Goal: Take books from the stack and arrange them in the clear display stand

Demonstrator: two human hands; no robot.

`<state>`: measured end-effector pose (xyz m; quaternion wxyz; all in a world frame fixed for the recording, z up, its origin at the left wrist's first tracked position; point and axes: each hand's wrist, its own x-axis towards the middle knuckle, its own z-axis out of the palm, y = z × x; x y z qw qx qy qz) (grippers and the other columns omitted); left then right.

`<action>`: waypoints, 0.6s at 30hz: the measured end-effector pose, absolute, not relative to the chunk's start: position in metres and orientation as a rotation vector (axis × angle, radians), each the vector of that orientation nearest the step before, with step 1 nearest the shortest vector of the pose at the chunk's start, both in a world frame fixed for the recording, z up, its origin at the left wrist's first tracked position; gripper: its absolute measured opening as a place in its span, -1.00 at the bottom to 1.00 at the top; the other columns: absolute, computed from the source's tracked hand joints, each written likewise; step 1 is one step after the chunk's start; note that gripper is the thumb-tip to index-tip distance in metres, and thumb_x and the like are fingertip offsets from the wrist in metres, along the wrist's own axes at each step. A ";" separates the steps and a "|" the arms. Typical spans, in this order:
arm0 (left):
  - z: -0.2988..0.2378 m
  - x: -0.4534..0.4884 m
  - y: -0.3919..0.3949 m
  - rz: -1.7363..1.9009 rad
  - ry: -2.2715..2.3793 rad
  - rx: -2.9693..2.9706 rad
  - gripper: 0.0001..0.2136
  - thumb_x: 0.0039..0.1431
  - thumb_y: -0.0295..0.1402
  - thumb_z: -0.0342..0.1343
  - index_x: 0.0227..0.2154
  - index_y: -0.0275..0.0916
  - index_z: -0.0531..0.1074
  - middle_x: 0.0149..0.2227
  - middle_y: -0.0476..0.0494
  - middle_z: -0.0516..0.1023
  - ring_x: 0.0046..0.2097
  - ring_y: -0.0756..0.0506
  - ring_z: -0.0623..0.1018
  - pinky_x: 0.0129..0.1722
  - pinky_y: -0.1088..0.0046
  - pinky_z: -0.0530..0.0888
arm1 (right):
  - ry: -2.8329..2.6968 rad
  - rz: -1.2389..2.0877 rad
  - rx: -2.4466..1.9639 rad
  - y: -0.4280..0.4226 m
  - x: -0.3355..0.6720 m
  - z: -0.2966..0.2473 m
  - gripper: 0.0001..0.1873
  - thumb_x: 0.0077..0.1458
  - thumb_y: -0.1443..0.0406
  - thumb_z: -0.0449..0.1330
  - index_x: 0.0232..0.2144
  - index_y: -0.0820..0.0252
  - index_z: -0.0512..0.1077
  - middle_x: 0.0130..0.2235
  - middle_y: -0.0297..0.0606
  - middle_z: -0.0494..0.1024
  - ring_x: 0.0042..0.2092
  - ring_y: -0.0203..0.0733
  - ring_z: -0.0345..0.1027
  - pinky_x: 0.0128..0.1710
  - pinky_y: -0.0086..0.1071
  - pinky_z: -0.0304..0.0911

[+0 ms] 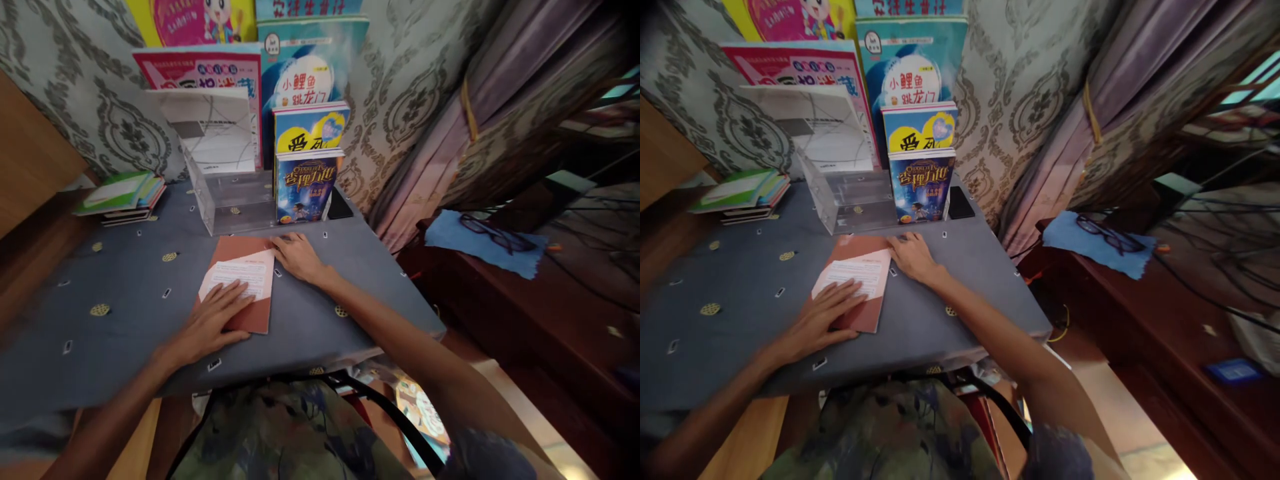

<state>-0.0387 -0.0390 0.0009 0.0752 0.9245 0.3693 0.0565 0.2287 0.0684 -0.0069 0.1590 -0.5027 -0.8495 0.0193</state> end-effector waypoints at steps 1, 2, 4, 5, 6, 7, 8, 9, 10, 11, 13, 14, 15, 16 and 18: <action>-0.001 -0.034 -0.040 0.194 1.124 2.784 -0.44 0.31 -0.11 0.11 0.32 -0.06 0.21 0.38 -0.21 0.21 0.42 -0.20 0.13 0.37 0.01 0.12 | -2.433 0.055 -1.435 0.075 0.225 -0.008 -0.61 0.38 0.25 -0.01 0.14 0.25 0.40 0.00 0.03 0.59 0.15 0.09 0.30 0.13 -0.06 0.11; -0.002 -0.029 -0.041 0.214 1.135 2.797 -0.49 0.33 -0.13 0.08 0.30 -0.08 0.25 0.36 -0.22 0.26 0.41 -0.20 0.17 0.37 0.00 0.13 | -2.431 0.066 -1.433 0.080 0.221 -0.009 -0.62 0.37 0.26 0.00 0.13 0.26 0.40 0.02 0.03 0.58 0.16 0.09 0.29 0.14 -0.07 0.11; -0.002 -0.022 -0.043 0.246 1.143 2.826 -0.56 0.37 -0.15 0.04 0.24 -0.12 0.33 0.31 -0.23 0.34 0.38 -0.20 0.24 0.35 0.00 0.17 | -2.414 0.105 -1.425 0.087 0.215 -0.014 -0.61 0.36 0.26 0.03 0.13 0.29 0.40 0.05 0.03 0.57 0.18 0.09 0.27 0.14 -0.07 0.10; -0.002 -0.019 -0.045 0.266 1.145 2.837 -0.59 0.38 -0.17 0.02 0.22 -0.14 0.36 0.28 -0.24 0.38 0.35 -0.20 0.28 0.34 0.02 0.20 | -2.397 0.126 -1.418 0.088 0.213 -0.016 -0.61 0.35 0.26 0.03 0.14 0.29 0.38 0.07 0.03 0.56 0.19 0.09 0.26 0.15 -0.07 0.09; -0.002 -0.016 -0.046 0.288 1.146 2.846 -0.61 0.39 -0.18 0.01 0.19 -0.16 0.38 0.26 -0.25 0.41 0.33 -0.20 0.32 0.33 0.04 0.23 | -2.380 0.145 -1.409 0.089 0.211 -0.019 -0.60 0.35 0.26 0.03 0.16 0.29 0.37 0.09 0.02 0.55 0.21 0.10 0.24 0.16 -0.06 0.09; -0.001 -0.014 -0.048 0.307 1.148 2.851 -0.63 0.39 -0.20 -0.01 0.17 -0.17 0.41 0.23 -0.25 0.44 0.30 -0.20 0.36 0.31 0.06 0.27 | -2.363 0.159 -1.400 0.089 0.210 -0.021 -0.59 0.36 0.27 0.02 0.17 0.28 0.36 0.12 0.00 0.54 0.22 0.09 0.23 0.17 -0.05 0.08; 0.000 -0.013 -0.050 0.322 1.150 2.853 -0.65 0.40 -0.21 -0.02 0.15 -0.18 0.42 0.21 -0.25 0.46 0.27 -0.20 0.40 0.29 0.08 0.30 | -2.349 0.168 -1.389 0.088 0.210 -0.022 -0.59 0.36 0.27 0.01 0.18 0.28 0.35 0.14 -0.01 0.52 0.23 0.09 0.22 0.18 -0.05 0.07; 0.000 -0.011 -0.051 0.334 1.155 2.854 -0.66 0.40 -0.22 -0.03 0.13 -0.18 0.44 0.19 -0.25 0.48 0.24 -0.20 0.43 0.27 0.09 0.33 | -2.341 0.176 -1.381 0.087 0.210 -0.023 -0.59 0.36 0.27 0.01 0.18 0.28 0.34 0.16 -0.02 0.51 0.24 0.09 0.21 0.19 -0.04 0.06; 0.000 -0.010 -0.053 0.345 1.162 2.856 -0.67 0.41 -0.23 -0.04 0.11 -0.18 0.45 0.17 -0.25 0.50 0.21 -0.20 0.45 0.26 0.10 0.35 | -2.337 0.180 -1.374 0.085 0.210 -0.024 -0.59 0.36 0.28 0.01 0.18 0.29 0.35 0.16 -0.01 0.50 0.24 0.09 0.20 0.19 -0.04 0.06; 0.001 -0.010 -0.054 0.355 1.167 2.862 -0.67 0.41 -0.24 -0.04 0.10 -0.19 0.46 0.15 -0.25 0.51 0.19 -0.20 0.47 0.24 0.11 0.37 | -2.336 0.182 -1.366 0.082 0.211 -0.024 -0.60 0.35 0.29 0.01 0.17 0.29 0.36 0.16 -0.01 0.51 0.25 0.09 0.19 0.20 -0.04 0.06; 0.000 -0.008 -0.056 0.378 1.180 2.877 -0.68 0.41 -0.25 -0.05 0.07 -0.21 0.47 0.12 -0.25 0.53 0.15 -0.19 0.50 0.22 0.14 0.39 | -2.338 0.189 -1.331 0.075 0.211 -0.024 -0.63 0.33 0.32 0.03 0.13 0.29 0.40 0.11 -0.02 0.55 0.25 0.09 0.19 0.20 -0.04 0.06; 0.000 -0.008 -0.057 0.386 1.186 2.883 -0.69 0.41 -0.26 -0.06 0.06 -0.22 0.48 0.11 -0.26 0.54 0.15 -0.19 0.50 0.22 0.15 0.40 | -2.341 0.203 -1.298 0.070 0.212 -0.024 -0.64 0.32 0.34 0.04 0.10 0.28 0.42 0.08 -0.02 0.57 0.24 0.08 0.20 0.20 -0.04 0.07; 0.000 -0.007 -0.058 0.388 1.191 2.884 -0.69 0.42 -0.26 -0.06 0.05 -0.23 0.49 0.11 -0.26 0.54 0.14 -0.19 0.51 0.22 0.15 0.40 | -2.342 0.227 -1.257 0.063 0.212 -0.024 -0.65 0.30 0.36 0.04 0.08 0.27 0.45 0.05 -0.03 0.58 0.22 0.06 0.23 0.19 -0.05 0.09; 0.000 -0.007 -0.058 0.384 1.195 2.879 -0.69 0.42 -0.27 -0.06 0.05 -0.23 0.49 0.11 -0.25 0.54 0.14 -0.19 0.51 0.22 0.15 0.40 | -2.339 0.263 -1.213 0.056 0.213 -0.024 -0.66 0.29 0.38 0.05 0.06 0.26 0.47 0.03 -0.04 0.59 0.20 0.04 0.26 0.18 -0.07 0.12; 0.000 -0.006 -0.059 0.368 1.199 2.859 -0.69 0.41 -0.27 -0.06 0.05 -0.22 0.49 0.12 -0.24 0.54 0.15 -0.19 0.51 0.23 0.14 0.39 | -2.296 0.373 -1.139 0.038 0.215 -0.024 -0.66 0.27 0.40 0.07 0.04 0.24 0.49 0.00 -0.06 0.60 0.13 0.00 0.33 0.13 -0.12 0.19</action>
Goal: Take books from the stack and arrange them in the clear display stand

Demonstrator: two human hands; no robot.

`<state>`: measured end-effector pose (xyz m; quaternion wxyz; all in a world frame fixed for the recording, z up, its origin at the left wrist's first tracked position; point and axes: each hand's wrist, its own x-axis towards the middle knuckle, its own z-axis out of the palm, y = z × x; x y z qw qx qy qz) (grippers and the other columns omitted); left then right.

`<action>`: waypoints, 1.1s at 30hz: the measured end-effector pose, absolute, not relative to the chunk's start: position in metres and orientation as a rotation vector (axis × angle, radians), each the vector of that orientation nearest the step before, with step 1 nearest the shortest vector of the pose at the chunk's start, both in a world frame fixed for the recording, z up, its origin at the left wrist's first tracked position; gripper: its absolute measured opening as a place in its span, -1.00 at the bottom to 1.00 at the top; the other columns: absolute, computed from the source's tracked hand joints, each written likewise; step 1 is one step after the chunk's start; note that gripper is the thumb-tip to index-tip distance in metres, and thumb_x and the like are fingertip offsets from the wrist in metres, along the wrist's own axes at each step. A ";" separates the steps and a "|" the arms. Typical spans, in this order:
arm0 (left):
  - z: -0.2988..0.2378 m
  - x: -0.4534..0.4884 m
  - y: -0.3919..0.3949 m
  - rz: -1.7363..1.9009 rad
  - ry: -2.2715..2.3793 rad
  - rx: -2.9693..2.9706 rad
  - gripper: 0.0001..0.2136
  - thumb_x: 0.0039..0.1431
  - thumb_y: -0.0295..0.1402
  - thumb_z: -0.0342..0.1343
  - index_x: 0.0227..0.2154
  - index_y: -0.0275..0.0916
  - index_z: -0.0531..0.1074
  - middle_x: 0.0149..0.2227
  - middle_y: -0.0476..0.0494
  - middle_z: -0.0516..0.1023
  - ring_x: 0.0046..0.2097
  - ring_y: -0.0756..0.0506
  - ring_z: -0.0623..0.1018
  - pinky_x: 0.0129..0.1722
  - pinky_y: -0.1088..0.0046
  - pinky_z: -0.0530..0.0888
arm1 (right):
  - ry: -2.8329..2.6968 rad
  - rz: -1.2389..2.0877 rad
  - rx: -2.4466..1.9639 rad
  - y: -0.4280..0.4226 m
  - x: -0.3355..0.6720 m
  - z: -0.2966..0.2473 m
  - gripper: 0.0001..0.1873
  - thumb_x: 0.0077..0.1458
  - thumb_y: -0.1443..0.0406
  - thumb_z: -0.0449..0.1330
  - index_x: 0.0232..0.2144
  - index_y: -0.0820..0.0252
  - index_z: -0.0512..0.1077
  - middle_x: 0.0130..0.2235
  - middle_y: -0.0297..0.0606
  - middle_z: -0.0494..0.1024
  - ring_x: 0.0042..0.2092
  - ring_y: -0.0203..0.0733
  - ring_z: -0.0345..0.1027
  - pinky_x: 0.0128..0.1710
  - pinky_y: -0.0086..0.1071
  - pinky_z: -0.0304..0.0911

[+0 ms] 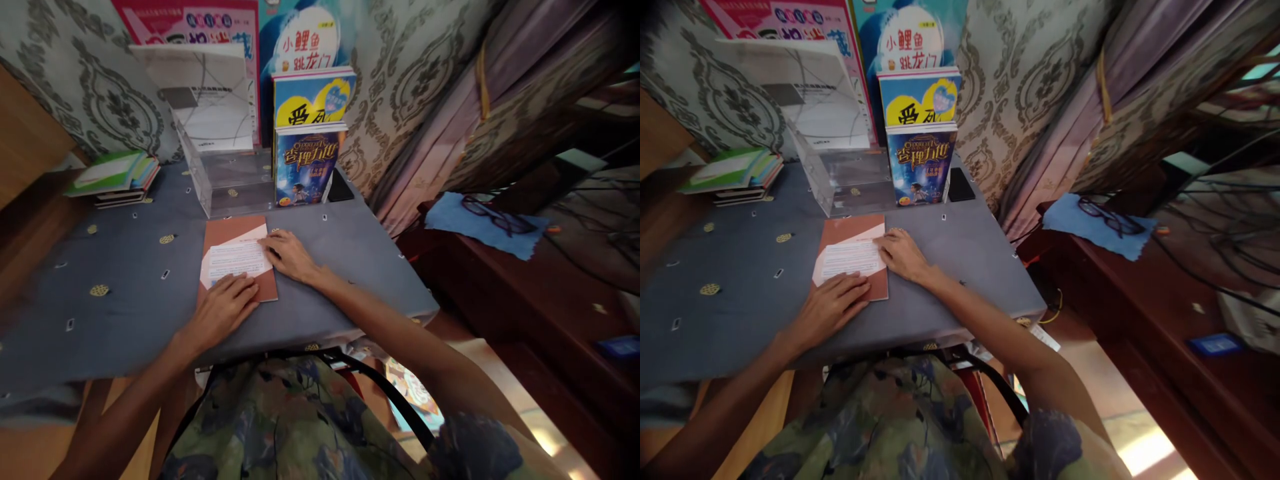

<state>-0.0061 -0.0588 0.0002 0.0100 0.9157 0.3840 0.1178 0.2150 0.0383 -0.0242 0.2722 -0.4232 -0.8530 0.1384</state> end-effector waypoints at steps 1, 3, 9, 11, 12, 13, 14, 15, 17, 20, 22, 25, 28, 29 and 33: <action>0.001 -0.006 -0.059 0.363 1.198 2.849 -0.69 0.41 -0.28 -0.05 0.05 -0.21 0.49 0.12 -0.24 0.54 0.15 -0.19 0.51 0.23 0.14 0.39 | -2.256 0.441 -1.116 0.029 0.217 -0.024 -0.66 0.26 0.39 0.08 0.03 0.23 0.51 -0.01 -0.08 0.60 0.09 -0.03 0.36 0.10 -0.15 0.23; 0.001 -0.006 -0.059 0.373 1.191 2.844 -0.70 0.42 -0.29 -0.06 0.05 -0.20 0.50 0.10 -0.23 0.55 0.16 -0.19 0.51 0.23 0.14 0.40 | -2.148 0.590 -1.096 0.012 0.221 -0.023 -0.68 0.29 0.35 0.09 0.01 0.19 0.53 -0.06 -0.13 0.61 0.00 -0.10 0.42 0.04 -0.22 0.29; -0.001 -0.008 -0.058 0.488 1.143 2.914 -0.69 0.44 -0.29 -0.09 -0.02 -0.25 0.53 0.02 -0.23 0.61 0.10 -0.19 0.56 0.15 0.14 0.46 | -1.947 0.907 -1.016 -0.019 0.232 -0.020 -0.70 0.28 0.31 0.09 -0.02 0.14 0.55 -0.22 -0.23 0.66 -0.12 -0.16 0.51 -0.02 -0.25 0.34; -0.003 -0.008 -0.057 0.542 1.124 2.936 -0.69 0.44 -0.29 -0.09 -0.03 -0.25 0.54 0.00 -0.23 0.62 0.07 -0.19 0.58 0.12 0.13 0.49 | -1.915 0.960 -0.989 -0.022 0.233 -0.019 -0.69 0.28 0.31 0.09 -0.02 0.16 0.54 -0.25 -0.25 0.67 -0.13 -0.16 0.53 -0.01 -0.24 0.35; -0.003 -0.008 -0.057 0.567 1.115 2.946 -0.69 0.44 -0.29 -0.09 -0.04 -0.26 0.54 -0.01 -0.23 0.62 0.06 -0.19 0.59 0.10 0.13 0.50 | -1.901 0.980 -0.982 -0.023 0.233 -0.019 -0.69 0.28 0.31 0.09 -0.02 0.17 0.54 -0.25 -0.25 0.67 -0.14 -0.16 0.54 -0.01 -0.24 0.35; -0.003 -0.008 -0.057 0.586 1.111 2.956 -0.68 0.44 -0.29 -0.09 -0.04 -0.26 0.54 -0.01 -0.24 0.62 0.05 -0.20 0.59 0.09 0.13 0.51 | -1.890 0.999 -0.979 -0.023 0.233 -0.019 -0.69 0.27 0.30 0.09 -0.02 0.18 0.54 -0.25 -0.24 0.68 -0.15 -0.17 0.55 -0.01 -0.24 0.36; -0.003 -0.008 -0.057 0.599 1.113 2.964 -0.68 0.44 -0.28 -0.09 -0.04 -0.26 0.54 -0.02 -0.24 0.63 0.04 -0.20 0.60 0.07 0.12 0.52 | -1.882 1.017 -0.977 -0.024 0.233 -0.019 -0.69 0.27 0.30 0.09 -0.02 0.18 0.54 -0.24 -0.23 0.68 -0.16 -0.17 0.56 -0.02 -0.24 0.37; -0.003 -0.007 -0.057 0.604 1.116 2.971 -0.68 0.44 -0.28 -0.10 -0.05 -0.26 0.54 -0.02 -0.24 0.63 0.03 -0.21 0.60 0.06 0.12 0.53 | -1.875 1.030 -0.977 -0.024 0.232 -0.019 -0.69 0.28 0.29 0.10 -0.02 0.18 0.54 -0.24 -0.23 0.68 -0.17 -0.17 0.56 -0.02 -0.24 0.37; -0.002 -0.007 -0.057 0.606 1.118 2.982 -0.67 0.44 -0.29 -0.11 -0.05 -0.27 0.55 -0.02 -0.24 0.63 0.02 -0.21 0.61 0.04 0.12 0.55 | -1.863 1.042 -0.979 -0.024 0.232 -0.019 -0.70 0.27 0.28 0.11 -0.03 0.16 0.55 -0.24 -0.24 0.68 -0.17 -0.18 0.57 -0.03 -0.24 0.38; -0.001 -0.007 -0.057 0.597 1.119 2.980 -0.67 0.44 -0.28 -0.10 -0.05 -0.27 0.55 -0.01 -0.24 0.62 0.02 -0.22 0.61 0.03 0.12 0.55 | -1.842 1.046 -0.980 -0.025 0.232 -0.019 -0.71 0.27 0.26 0.11 -0.04 0.15 0.55 -0.26 -0.26 0.69 -0.18 -0.19 0.58 -0.04 -0.25 0.39; 0.000 -0.007 -0.058 0.582 1.129 2.973 -0.67 0.44 -0.29 -0.10 -0.05 -0.26 0.55 0.00 -0.23 0.62 0.03 -0.20 0.60 0.05 0.13 0.54 | -1.829 1.058 -0.977 -0.025 0.232 -0.019 -0.71 0.27 0.26 0.11 -0.05 0.16 0.55 -0.27 -0.26 0.69 -0.19 -0.19 0.58 -0.06 -0.26 0.40; 0.002 -0.006 -0.058 0.574 1.142 2.982 -0.66 0.44 -0.30 -0.12 -0.05 -0.27 0.56 0.01 -0.25 0.62 0.03 -0.20 0.60 0.04 0.14 0.55 | -1.819 1.066 -0.962 -0.025 0.232 -0.019 -0.71 0.26 0.27 0.11 -0.06 0.18 0.55 -0.27 -0.24 0.69 -0.19 -0.19 0.58 -0.06 -0.26 0.39; 0.004 -0.006 -0.058 0.549 1.161 2.988 -0.65 0.44 -0.30 -0.13 -0.06 -0.26 0.57 0.02 -0.27 0.61 0.00 -0.22 0.62 0.01 0.12 0.56 | -1.826 1.054 -0.947 -0.025 0.231 -0.017 -0.71 0.26 0.27 0.11 -0.06 0.18 0.55 -0.27 -0.24 0.69 -0.18 -0.18 0.57 -0.03 -0.24 0.38; 0.004 -0.006 -0.057 0.536 1.166 2.985 -0.65 0.44 -0.30 -0.13 -0.07 -0.26 0.57 0.02 -0.27 0.61 -0.01 -0.22 0.62 0.01 0.12 0.56 | -1.830 1.050 -0.945 -0.025 0.231 -0.017 -0.71 0.26 0.27 0.11 -0.06 0.18 0.55 -0.26 -0.24 0.69 -0.17 -0.18 0.57 -0.03 -0.23 0.38; 0.006 -0.006 -0.057 0.509 1.152 2.972 -0.66 0.44 -0.31 -0.13 -0.05 -0.25 0.56 0.02 -0.26 0.61 0.01 -0.22 0.61 0.02 0.12 0.56 | -1.825 1.044 -0.937 -0.026 0.232 -0.017 -0.72 0.26 0.27 0.11 -0.07 0.17 0.55 -0.26 -0.25 0.69 -0.18 -0.19 0.57 -0.04 -0.24 0.38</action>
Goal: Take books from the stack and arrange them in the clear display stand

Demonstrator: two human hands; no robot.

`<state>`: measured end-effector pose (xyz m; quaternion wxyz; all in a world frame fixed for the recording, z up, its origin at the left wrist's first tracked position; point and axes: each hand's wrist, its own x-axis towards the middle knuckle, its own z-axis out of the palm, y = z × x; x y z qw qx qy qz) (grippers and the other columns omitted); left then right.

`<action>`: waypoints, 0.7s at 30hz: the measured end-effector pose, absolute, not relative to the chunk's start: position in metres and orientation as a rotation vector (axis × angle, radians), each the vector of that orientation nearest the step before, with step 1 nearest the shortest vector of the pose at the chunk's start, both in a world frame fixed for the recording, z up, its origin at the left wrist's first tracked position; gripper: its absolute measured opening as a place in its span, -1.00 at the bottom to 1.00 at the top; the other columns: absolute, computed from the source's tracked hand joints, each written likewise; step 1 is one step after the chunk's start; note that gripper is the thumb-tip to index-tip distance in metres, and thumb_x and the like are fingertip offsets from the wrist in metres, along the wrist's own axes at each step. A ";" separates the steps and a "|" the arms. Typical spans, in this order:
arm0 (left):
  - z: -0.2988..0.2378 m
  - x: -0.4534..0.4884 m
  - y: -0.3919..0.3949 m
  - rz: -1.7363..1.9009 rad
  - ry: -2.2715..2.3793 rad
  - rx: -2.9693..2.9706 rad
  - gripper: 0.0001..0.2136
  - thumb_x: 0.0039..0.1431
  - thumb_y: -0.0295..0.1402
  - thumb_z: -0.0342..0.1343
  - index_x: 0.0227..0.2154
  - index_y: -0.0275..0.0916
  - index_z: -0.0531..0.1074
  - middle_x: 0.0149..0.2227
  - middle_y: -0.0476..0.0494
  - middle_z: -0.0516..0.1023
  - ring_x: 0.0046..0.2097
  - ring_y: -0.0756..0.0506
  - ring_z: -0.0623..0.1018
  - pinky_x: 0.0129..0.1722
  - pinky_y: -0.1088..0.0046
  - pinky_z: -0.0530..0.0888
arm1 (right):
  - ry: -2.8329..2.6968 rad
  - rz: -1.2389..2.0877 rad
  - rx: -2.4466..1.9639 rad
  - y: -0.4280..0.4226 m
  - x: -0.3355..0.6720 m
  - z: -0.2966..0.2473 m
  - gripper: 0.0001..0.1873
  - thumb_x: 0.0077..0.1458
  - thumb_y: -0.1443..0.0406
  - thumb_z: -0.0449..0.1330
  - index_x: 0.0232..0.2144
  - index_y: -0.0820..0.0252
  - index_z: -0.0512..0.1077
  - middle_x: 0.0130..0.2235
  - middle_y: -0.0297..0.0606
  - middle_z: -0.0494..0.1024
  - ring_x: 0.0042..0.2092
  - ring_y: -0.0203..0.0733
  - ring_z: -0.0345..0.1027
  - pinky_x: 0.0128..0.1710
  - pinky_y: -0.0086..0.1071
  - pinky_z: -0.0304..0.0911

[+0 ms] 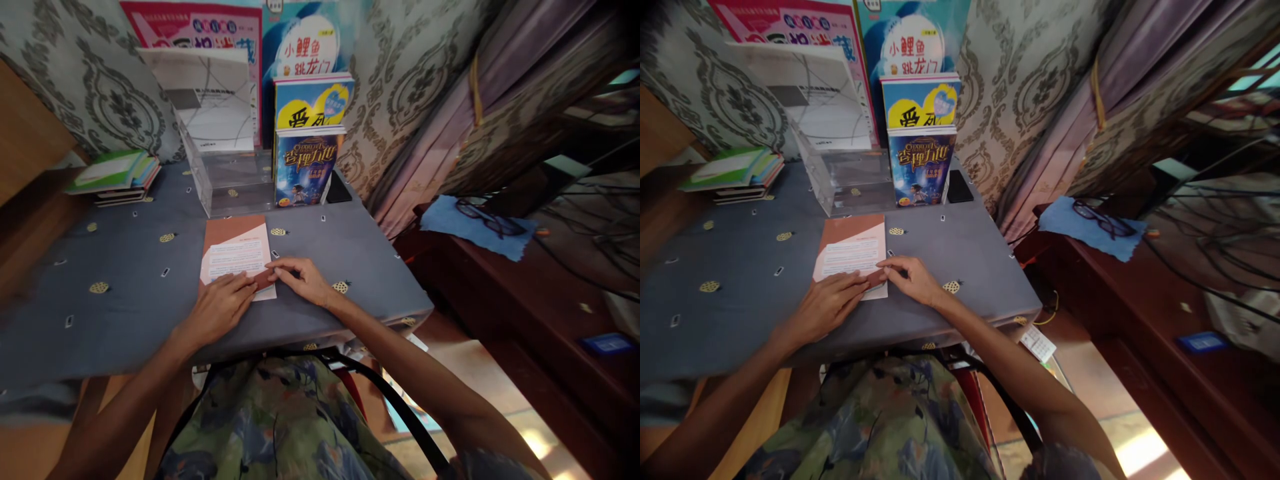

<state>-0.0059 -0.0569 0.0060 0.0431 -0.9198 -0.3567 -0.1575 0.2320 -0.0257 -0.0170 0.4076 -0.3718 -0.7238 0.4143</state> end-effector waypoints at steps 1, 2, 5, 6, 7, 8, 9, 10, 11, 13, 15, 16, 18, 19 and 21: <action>0.006 -0.006 -0.057 -0.481 -1.091 -2.818 -0.67 0.44 -0.32 -0.13 -0.05 -0.24 0.56 0.02 -0.26 0.61 0.01 -0.21 0.61 0.02 0.11 0.56 | -1.825 1.044 -0.933 -0.026 0.232 -0.017 -0.72 0.26 0.27 0.11 -0.07 0.17 0.55 -0.26 -0.25 0.68 -0.18 -0.20 0.56 -0.04 -0.24 0.38; 0.007 -0.006 -0.057 -0.480 -1.095 -2.819 -0.67 0.43 -0.32 -0.12 -0.06 -0.24 0.56 0.03 -0.26 0.61 0.00 -0.22 0.61 0.02 0.11 0.56 | -1.827 1.041 -0.929 -0.026 0.233 -0.017 -0.72 0.26 0.27 0.11 -0.07 0.16 0.55 -0.25 -0.25 0.68 -0.18 -0.20 0.56 -0.04 -0.24 0.38; 0.007 -0.006 -0.057 -0.471 -1.119 -2.814 -0.67 0.43 -0.32 -0.12 -0.09 -0.23 0.57 0.03 -0.25 0.60 -0.02 -0.22 0.62 -0.01 0.09 0.56 | -1.844 1.012 -0.914 -0.025 0.233 -0.018 -0.72 0.28 0.24 0.10 -0.07 0.15 0.55 -0.25 -0.25 0.68 -0.16 -0.18 0.55 -0.03 -0.24 0.37; 0.008 -0.006 -0.057 -0.469 -1.118 -2.815 -0.67 0.43 -0.32 -0.12 -0.09 -0.23 0.57 0.03 -0.25 0.61 -0.03 -0.21 0.62 -0.01 0.10 0.56 | -1.848 1.000 -0.907 -0.024 0.233 -0.018 -0.72 0.28 0.23 0.11 -0.08 0.16 0.55 -0.26 -0.25 0.68 -0.16 -0.18 0.55 -0.03 -0.24 0.37; 0.008 -0.006 -0.057 -0.469 -1.111 -2.818 -0.68 0.43 -0.33 -0.12 -0.09 -0.23 0.57 0.02 -0.24 0.61 -0.02 -0.21 0.62 0.00 0.11 0.56 | -1.848 0.989 -0.896 -0.024 0.233 -0.018 -0.72 0.29 0.22 0.11 -0.08 0.16 0.55 -0.26 -0.24 0.67 -0.16 -0.17 0.55 -0.03 -0.23 0.37; 0.007 -0.007 -0.057 -0.474 -1.102 -2.821 -0.68 0.42 -0.34 -0.12 -0.09 -0.23 0.57 0.02 -0.24 0.61 -0.02 -0.21 0.61 0.01 0.12 0.56 | -1.847 0.983 -0.885 -0.024 0.233 -0.018 -0.72 0.29 0.20 0.11 -0.09 0.16 0.55 -0.27 -0.24 0.67 -0.16 -0.16 0.55 -0.03 -0.23 0.37; 0.007 -0.007 -0.057 -0.481 -1.096 -2.822 -0.68 0.42 -0.35 -0.11 -0.09 -0.23 0.57 0.02 -0.24 0.61 -0.01 -0.20 0.61 0.02 0.12 0.55 | -1.844 0.979 -0.874 -0.025 0.233 -0.017 -0.72 0.30 0.20 0.11 -0.09 0.16 0.56 -0.28 -0.25 0.67 -0.17 -0.16 0.55 -0.03 -0.24 0.37; 0.006 -0.007 -0.057 -0.490 -1.094 -2.823 -0.69 0.42 -0.35 -0.11 -0.09 -0.24 0.57 0.03 -0.25 0.60 -0.01 -0.20 0.61 0.03 0.12 0.55 | -1.842 0.976 -0.863 -0.026 0.233 -0.017 -0.71 0.30 0.20 0.10 -0.09 0.16 0.56 -0.29 -0.25 0.67 -0.18 -0.17 0.55 -0.04 -0.24 0.37; 0.005 -0.007 -0.057 -0.500 -1.095 -2.821 -0.69 0.41 -0.35 -0.10 -0.08 -0.24 0.56 0.03 -0.26 0.60 0.00 -0.20 0.61 0.04 0.12 0.55 | -1.842 0.966 -0.856 -0.027 0.233 -0.017 -0.72 0.30 0.21 0.10 -0.09 0.16 0.56 -0.29 -0.25 0.67 -0.19 -0.17 0.54 -0.04 -0.24 0.36; 0.002 -0.007 -0.058 -0.524 -1.094 -2.811 -0.69 0.41 -0.35 -0.09 -0.06 -0.25 0.55 0.03 -0.27 0.60 0.02 -0.21 0.60 0.05 0.12 0.54 | -1.857 0.927 -0.860 -0.032 0.233 -0.016 -0.72 0.30 0.23 0.10 -0.09 0.16 0.56 -0.30 -0.25 0.66 -0.21 -0.18 0.52 -0.06 -0.24 0.37; -0.003 -0.006 -0.060 -0.549 -1.080 -2.797 -0.70 0.41 -0.35 -0.09 -0.03 -0.27 0.54 0.02 -0.26 0.60 0.05 -0.21 0.59 0.07 0.13 0.53 | -1.898 0.878 -0.871 -0.039 0.235 -0.014 -0.72 0.29 0.27 0.09 -0.08 0.17 0.56 -0.30 -0.24 0.65 -0.21 -0.17 0.50 -0.09 -0.25 0.37; -0.005 -0.006 -0.061 -0.560 -1.071 -2.790 -0.70 0.41 -0.34 -0.09 -0.02 -0.28 0.53 0.01 -0.26 0.61 0.06 -0.22 0.58 0.07 0.12 0.53 | -1.930 0.852 -0.881 -0.043 0.236 -0.013 -0.71 0.29 0.28 0.08 -0.07 0.18 0.56 -0.30 -0.22 0.64 -0.21 -0.17 0.49 -0.12 -0.26 0.38; -0.008 -0.005 -0.062 -0.573 -1.055 -2.777 -0.70 0.42 -0.34 -0.09 -0.02 -0.30 0.52 0.00 -0.25 0.61 0.08 -0.23 0.57 0.08 0.11 0.53 | -2.009 0.777 -0.899 -0.051 0.238 -0.012 -0.70 0.30 0.30 0.07 -0.06 0.21 0.56 -0.29 -0.18 0.62 -0.24 -0.17 0.47 -0.19 -0.27 0.39; -0.009 -0.005 -0.062 -0.576 -1.053 -2.774 -0.69 0.42 -0.34 -0.09 -0.02 -0.31 0.51 0.01 -0.25 0.61 0.09 -0.24 0.57 0.09 0.11 0.52 | -2.055 0.721 -0.899 -0.055 0.239 -0.012 -0.70 0.30 0.31 0.06 -0.06 0.23 0.56 -0.28 -0.16 0.61 -0.25 -0.17 0.46 -0.22 -0.27 0.39; -0.011 -0.005 -0.063 -0.573 -1.067 -2.766 -0.69 0.42 -0.33 -0.09 -0.01 -0.32 0.51 0.03 -0.27 0.60 0.09 -0.24 0.56 0.11 0.10 0.50 | -2.150 0.585 -0.869 -0.061 0.240 -0.012 -0.69 0.31 0.33 0.05 -0.07 0.25 0.56 -0.27 -0.12 0.60 -0.26 -0.15 0.44 -0.24 -0.26 0.39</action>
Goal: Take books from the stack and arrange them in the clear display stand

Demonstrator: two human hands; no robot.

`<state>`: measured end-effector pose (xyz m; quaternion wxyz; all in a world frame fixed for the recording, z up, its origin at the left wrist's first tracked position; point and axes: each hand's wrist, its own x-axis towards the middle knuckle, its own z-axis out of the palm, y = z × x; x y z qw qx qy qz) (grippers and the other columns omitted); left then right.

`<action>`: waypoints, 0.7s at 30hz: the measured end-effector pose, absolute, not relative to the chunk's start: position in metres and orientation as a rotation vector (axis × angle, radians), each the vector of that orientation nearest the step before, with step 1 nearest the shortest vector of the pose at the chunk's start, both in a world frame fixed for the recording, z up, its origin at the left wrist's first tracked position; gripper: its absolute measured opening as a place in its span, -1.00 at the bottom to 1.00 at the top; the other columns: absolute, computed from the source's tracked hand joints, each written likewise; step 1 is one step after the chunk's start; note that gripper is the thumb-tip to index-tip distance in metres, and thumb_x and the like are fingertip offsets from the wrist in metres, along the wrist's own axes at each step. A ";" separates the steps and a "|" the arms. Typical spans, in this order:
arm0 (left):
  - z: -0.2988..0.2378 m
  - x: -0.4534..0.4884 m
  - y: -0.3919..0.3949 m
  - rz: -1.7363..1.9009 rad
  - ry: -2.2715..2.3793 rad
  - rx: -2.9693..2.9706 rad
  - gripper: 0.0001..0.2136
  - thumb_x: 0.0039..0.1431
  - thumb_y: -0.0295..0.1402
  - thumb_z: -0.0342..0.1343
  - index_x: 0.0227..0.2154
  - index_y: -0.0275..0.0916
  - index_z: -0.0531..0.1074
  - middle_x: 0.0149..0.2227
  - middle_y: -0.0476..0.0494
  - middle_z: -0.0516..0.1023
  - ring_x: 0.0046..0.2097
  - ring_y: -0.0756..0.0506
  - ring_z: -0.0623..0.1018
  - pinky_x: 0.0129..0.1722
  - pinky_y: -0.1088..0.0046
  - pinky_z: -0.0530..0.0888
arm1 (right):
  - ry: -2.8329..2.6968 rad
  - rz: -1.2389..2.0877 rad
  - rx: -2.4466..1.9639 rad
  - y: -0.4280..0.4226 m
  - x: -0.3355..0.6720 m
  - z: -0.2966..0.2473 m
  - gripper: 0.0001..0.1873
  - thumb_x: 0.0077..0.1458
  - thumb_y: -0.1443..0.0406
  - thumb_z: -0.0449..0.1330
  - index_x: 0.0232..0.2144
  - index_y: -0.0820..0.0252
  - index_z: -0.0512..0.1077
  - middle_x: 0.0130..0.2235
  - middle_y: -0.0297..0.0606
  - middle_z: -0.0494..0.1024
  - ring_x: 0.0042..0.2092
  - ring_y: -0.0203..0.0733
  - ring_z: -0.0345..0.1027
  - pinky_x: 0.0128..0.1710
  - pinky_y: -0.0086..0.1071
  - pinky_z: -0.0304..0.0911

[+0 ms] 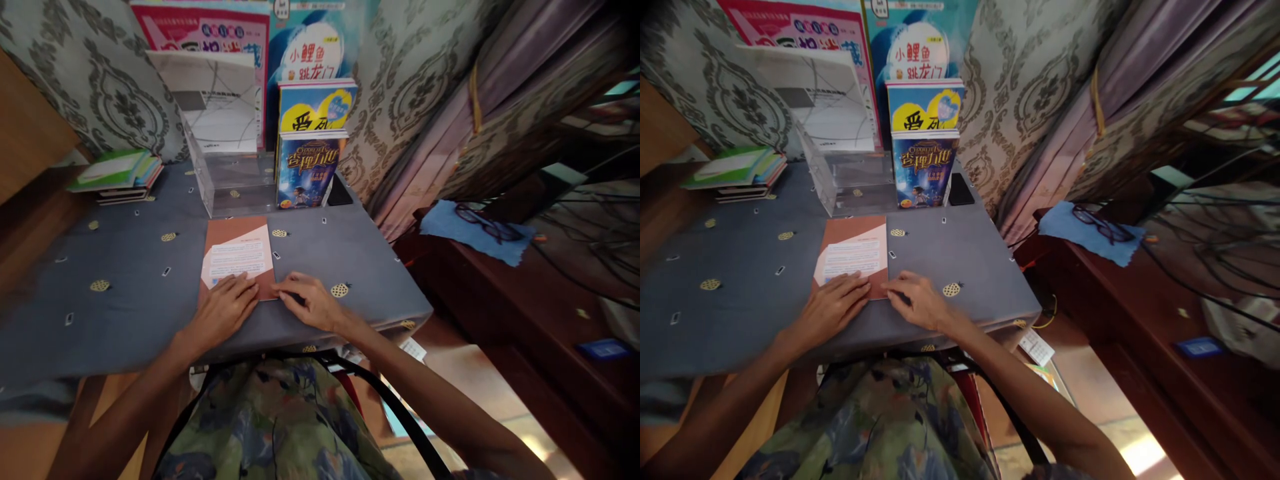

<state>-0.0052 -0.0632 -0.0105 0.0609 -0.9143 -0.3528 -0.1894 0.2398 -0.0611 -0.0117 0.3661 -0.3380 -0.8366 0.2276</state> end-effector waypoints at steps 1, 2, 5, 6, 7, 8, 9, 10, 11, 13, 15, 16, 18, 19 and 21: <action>-0.011 -0.005 -0.064 -0.567 -1.080 -2.762 -0.69 0.42 -0.33 -0.09 -0.01 -0.31 0.51 0.05 -0.27 0.59 0.10 -0.24 0.56 0.12 0.10 0.50 | -2.190 0.520 -0.846 -0.063 0.240 -0.012 -0.69 0.31 0.33 0.04 -0.07 0.25 0.56 -0.27 -0.11 0.61 -0.26 -0.13 0.43 -0.23 -0.25 0.40; -0.011 -0.004 -0.065 -0.558 -1.090 -2.760 -0.69 0.42 -0.33 -0.09 0.00 -0.30 0.50 0.06 -0.27 0.58 0.11 -0.25 0.55 0.12 0.09 0.49 | -2.220 0.463 -0.827 -0.065 0.240 -0.013 -0.69 0.32 0.34 0.04 -0.07 0.25 0.55 -0.27 -0.11 0.61 -0.25 -0.12 0.43 -0.22 -0.24 0.40; -0.011 0.000 -0.072 -0.515 -1.065 -2.783 -0.68 0.42 -0.36 -0.11 0.05 -0.25 0.49 0.09 -0.27 0.56 0.18 -0.26 0.49 0.15 0.02 0.45 | -2.279 0.359 -0.813 -0.068 0.241 -0.015 -0.70 0.31 0.35 0.04 -0.06 0.22 0.54 -0.27 -0.13 0.62 -0.22 -0.10 0.44 -0.19 -0.22 0.41; -0.012 0.003 -0.075 -0.509 -1.040 -2.789 -0.68 0.42 -0.38 -0.12 0.06 -0.24 0.48 0.10 -0.27 0.55 0.19 -0.26 0.48 0.17 0.00 0.43 | -2.287 0.339 -0.813 -0.068 0.241 -0.015 -0.71 0.30 0.36 0.04 -0.06 0.21 0.53 -0.27 -0.14 0.63 -0.21 -0.09 0.44 -0.18 -0.21 0.41; -0.013 0.006 -0.078 -0.511 -1.014 -2.789 -0.67 0.41 -0.40 -0.13 0.06 -0.25 0.48 0.10 -0.27 0.55 0.20 -0.25 0.47 0.18 0.00 0.41 | -2.294 0.326 -0.809 -0.069 0.241 -0.016 -0.71 0.30 0.36 0.04 -0.05 0.21 0.53 -0.27 -0.14 0.63 -0.21 -0.09 0.45 -0.18 -0.21 0.42; -0.014 0.009 -0.081 -0.520 -0.991 -2.779 -0.67 0.41 -0.42 -0.13 0.07 -0.26 0.48 0.10 -0.28 0.55 0.21 -0.23 0.47 0.20 0.01 0.40 | -2.298 0.316 -0.804 -0.069 0.241 -0.016 -0.71 0.30 0.36 0.04 -0.05 0.21 0.52 -0.27 -0.14 0.62 -0.21 -0.09 0.45 -0.17 -0.20 0.42; -0.016 0.011 -0.084 -0.532 -0.978 -2.761 -0.67 0.41 -0.44 -0.13 0.07 -0.28 0.47 0.10 -0.28 0.56 0.21 -0.22 0.47 0.20 0.03 0.39 | -2.303 0.309 -0.800 -0.069 0.241 -0.016 -0.71 0.30 0.36 0.04 -0.05 0.20 0.52 -0.28 -0.14 0.62 -0.21 -0.09 0.44 -0.18 -0.20 0.41; -0.017 0.013 -0.087 -0.540 -0.973 -2.743 -0.67 0.40 -0.45 -0.12 0.07 -0.29 0.47 0.10 -0.28 0.56 0.21 -0.22 0.47 0.20 0.06 0.39 | -2.311 0.304 -0.798 -0.069 0.241 -0.016 -0.71 0.30 0.36 0.03 -0.06 0.20 0.52 -0.28 -0.14 0.62 -0.21 -0.09 0.44 -0.18 -0.20 0.41; -0.018 0.014 -0.089 -0.545 -0.970 -2.729 -0.67 0.40 -0.47 -0.11 0.08 -0.30 0.46 0.11 -0.28 0.55 0.21 -0.21 0.47 0.19 0.08 0.40 | -2.322 0.301 -0.797 -0.069 0.241 -0.015 -0.71 0.31 0.36 0.03 -0.07 0.19 0.52 -0.30 -0.14 0.61 -0.22 -0.09 0.43 -0.19 -0.21 0.41; -0.020 0.014 -0.091 -0.537 -0.965 -2.723 -0.66 0.38 -0.49 -0.11 0.10 -0.30 0.45 0.13 -0.27 0.54 0.21 -0.21 0.47 0.18 0.10 0.40 | -2.340 0.294 -0.805 -0.069 0.241 -0.014 -0.72 0.32 0.35 0.02 -0.10 0.18 0.53 -0.32 -0.16 0.60 -0.22 -0.10 0.42 -0.20 -0.22 0.39; -0.020 0.010 -0.091 -0.541 -0.954 -2.724 -0.66 0.38 -0.49 -0.11 0.11 -0.31 0.44 0.13 -0.25 0.54 0.20 -0.21 0.48 0.17 0.12 0.42 | -2.352 0.294 -0.813 -0.069 0.241 -0.012 -0.73 0.33 0.35 0.02 -0.13 0.18 0.53 -0.32 -0.16 0.60 -0.23 -0.10 0.41 -0.20 -0.23 0.39; -0.020 0.007 -0.091 -0.552 -0.950 -2.719 -0.66 0.38 -0.49 -0.10 0.11 -0.30 0.44 0.12 -0.23 0.55 0.19 -0.20 0.49 0.16 0.12 0.43 | -2.351 0.294 -0.813 -0.069 0.241 -0.012 -0.73 0.33 0.35 0.02 -0.14 0.18 0.53 -0.32 -0.15 0.60 -0.23 -0.11 0.41 -0.21 -0.24 0.38; -0.018 -0.002 -0.092 -0.583 -0.953 -2.701 -0.67 0.37 -0.49 -0.09 0.09 -0.29 0.46 0.09 -0.20 0.58 0.17 -0.19 0.51 0.14 0.15 0.45 | -2.344 0.289 -0.804 -0.069 0.241 -0.011 -0.74 0.33 0.35 0.02 -0.15 0.18 0.53 -0.31 -0.14 0.61 -0.24 -0.11 0.42 -0.22 -0.25 0.39; -0.016 -0.008 -0.092 -0.600 -0.957 -2.691 -0.68 0.37 -0.49 -0.08 0.07 -0.28 0.47 0.08 -0.19 0.59 0.16 -0.19 0.52 0.14 0.16 0.46 | -2.338 0.285 -0.798 -0.069 0.241 -0.011 -0.74 0.33 0.35 0.02 -0.15 0.18 0.53 -0.32 -0.14 0.61 -0.25 -0.12 0.42 -0.23 -0.26 0.39; -0.013 -0.021 -0.094 -0.636 -0.964 -2.676 -0.70 0.36 -0.49 -0.05 0.05 -0.26 0.49 0.06 -0.19 0.60 0.13 -0.18 0.55 0.12 0.19 0.49 | -2.325 0.273 -0.790 -0.069 0.241 -0.010 -0.75 0.34 0.35 0.03 -0.17 0.18 0.52 -0.33 -0.16 0.61 -0.26 -0.12 0.43 -0.24 -0.27 0.39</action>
